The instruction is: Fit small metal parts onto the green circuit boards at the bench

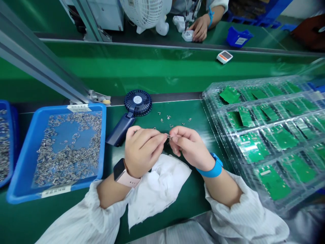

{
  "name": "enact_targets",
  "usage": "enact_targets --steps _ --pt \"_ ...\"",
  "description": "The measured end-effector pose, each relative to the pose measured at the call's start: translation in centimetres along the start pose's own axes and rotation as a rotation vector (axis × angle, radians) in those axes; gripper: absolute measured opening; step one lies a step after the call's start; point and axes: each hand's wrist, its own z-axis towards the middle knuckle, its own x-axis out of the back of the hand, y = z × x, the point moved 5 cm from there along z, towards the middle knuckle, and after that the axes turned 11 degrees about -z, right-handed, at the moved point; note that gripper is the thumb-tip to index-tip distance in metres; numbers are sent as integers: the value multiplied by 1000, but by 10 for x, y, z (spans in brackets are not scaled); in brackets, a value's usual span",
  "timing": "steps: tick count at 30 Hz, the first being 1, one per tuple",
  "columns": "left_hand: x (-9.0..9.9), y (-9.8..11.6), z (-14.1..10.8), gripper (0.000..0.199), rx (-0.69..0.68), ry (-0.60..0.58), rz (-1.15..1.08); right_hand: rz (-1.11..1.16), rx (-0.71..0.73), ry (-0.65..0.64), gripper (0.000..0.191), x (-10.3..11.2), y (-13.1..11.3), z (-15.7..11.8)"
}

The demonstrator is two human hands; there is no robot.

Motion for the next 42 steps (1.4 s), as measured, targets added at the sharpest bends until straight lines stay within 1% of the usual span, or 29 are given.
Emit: enact_targets --steps 3,5,7,11,13,17,20,24,26,33,36,38,40,42 --pt "1 5 0 15 -52 23 99 170 -126 -42 13 -2 5 0" --pt "3 9 0 16 -84 31 165 261 -179 -59 12 -4 5 -1" --pt "4 13 0 16 -130 29 237 333 -212 -73 11 -5 5 -1" --pt "7 20 2 20 -269 46 384 433 -247 -112 10 -7 6 -1" --pt "8 22 4 21 -322 30 428 483 -266 -142 10 -8 7 -1" --pt "8 28 8 18 -389 -3 462 576 -340 -247 12 -9 10 -2" --pt "9 31 9 17 -419 -12 469 664 -422 -323 12 -9 12 -4" --pt "10 31 7 18 -445 -6 453 764 -523 -462 16 -14 13 -8" --pt "10 30 6 19 -453 1 441 795 -533 -479 16 -15 13 -8" --pt "10 25 4 20 -390 24 410 745 -481 -340 10 -8 13 -3" --pt "7 22 3 19 -367 11 383 655 -452 -305 8 -7 14 -3" --pt "6 17 4 16 -308 3 359 530 -354 -205 6 -3 11 0" --pt "4 10 6 17 -206 -3 319 366 -224 -74 7 4 7 2" --pt "4 4 7 19 -114 -3 264 178 -104 24 8 7 2 2"
